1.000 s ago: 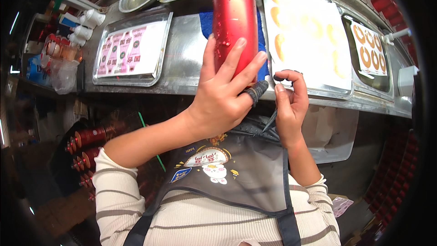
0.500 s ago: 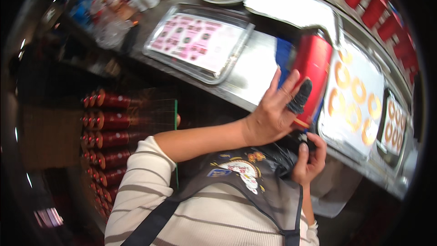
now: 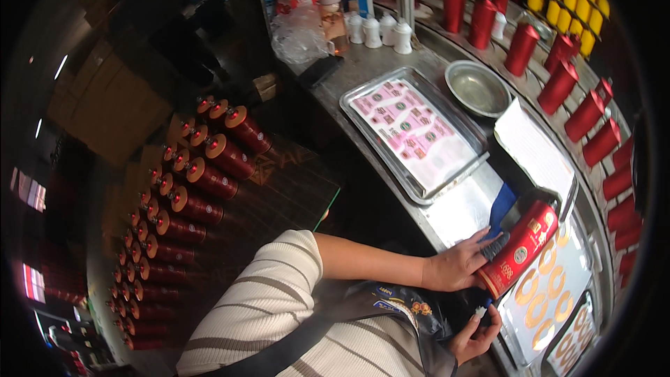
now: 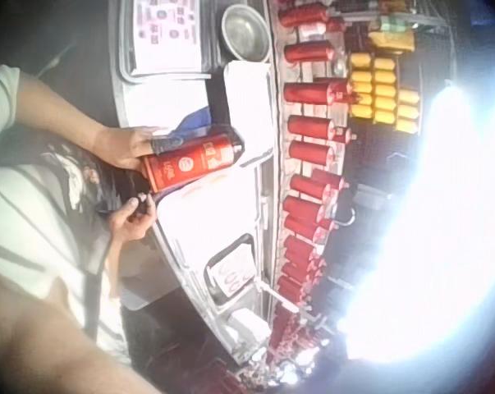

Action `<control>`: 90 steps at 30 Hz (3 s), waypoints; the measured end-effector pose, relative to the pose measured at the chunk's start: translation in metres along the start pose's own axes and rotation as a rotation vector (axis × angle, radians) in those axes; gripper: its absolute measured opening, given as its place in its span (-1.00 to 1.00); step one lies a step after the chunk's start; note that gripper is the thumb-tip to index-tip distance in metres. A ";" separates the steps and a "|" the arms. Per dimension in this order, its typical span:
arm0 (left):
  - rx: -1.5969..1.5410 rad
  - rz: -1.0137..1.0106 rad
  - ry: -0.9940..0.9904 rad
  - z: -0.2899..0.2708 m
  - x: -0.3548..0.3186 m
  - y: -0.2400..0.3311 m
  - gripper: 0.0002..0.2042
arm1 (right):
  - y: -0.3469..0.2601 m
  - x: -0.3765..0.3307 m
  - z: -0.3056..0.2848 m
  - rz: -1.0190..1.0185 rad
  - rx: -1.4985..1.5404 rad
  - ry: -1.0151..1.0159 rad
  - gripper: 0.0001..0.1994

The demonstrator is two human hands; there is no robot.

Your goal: The person picks up red cylindrical cans from a tray, applies a gold circular sticker to the top rim, and then affixes a rectangular pink label to the side of the can. The labeled cans are placed back into a tray.

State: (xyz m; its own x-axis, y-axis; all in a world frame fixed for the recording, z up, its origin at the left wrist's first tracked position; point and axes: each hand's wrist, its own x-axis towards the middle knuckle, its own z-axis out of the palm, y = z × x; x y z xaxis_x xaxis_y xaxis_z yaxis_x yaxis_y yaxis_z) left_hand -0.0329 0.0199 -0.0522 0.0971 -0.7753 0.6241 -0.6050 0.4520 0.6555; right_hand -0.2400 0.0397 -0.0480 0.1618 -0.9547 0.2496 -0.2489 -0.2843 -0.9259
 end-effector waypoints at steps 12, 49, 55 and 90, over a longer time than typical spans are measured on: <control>-0.099 -0.144 -0.072 -0.055 0.048 0.005 -0.70 | -0.081 0.039 0.010 -0.257 -0.048 -0.360 -0.73; 1.277 -0.475 0.794 -0.356 -0.151 0.082 -0.76 | -0.148 0.084 0.103 -0.560 -0.414 -1.093 -0.10; 1.262 -0.613 0.798 -0.442 -0.181 0.002 -0.73 | -0.129 0.085 0.079 -0.365 -0.410 -0.988 -0.17; 1.431 -0.746 0.612 -0.428 -0.040 -0.063 -0.40 | -0.048 0.124 -0.036 0.006 0.165 -0.624 -0.41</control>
State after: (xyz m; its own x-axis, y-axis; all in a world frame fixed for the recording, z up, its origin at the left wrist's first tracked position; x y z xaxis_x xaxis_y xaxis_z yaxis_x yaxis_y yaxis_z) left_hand 0.3394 0.2116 0.0636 0.7187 -0.1980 0.6665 -0.4275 -0.8818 0.1990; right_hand -0.2426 -0.0686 0.0377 0.6978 -0.7119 0.0787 -0.1092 -0.2143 -0.9706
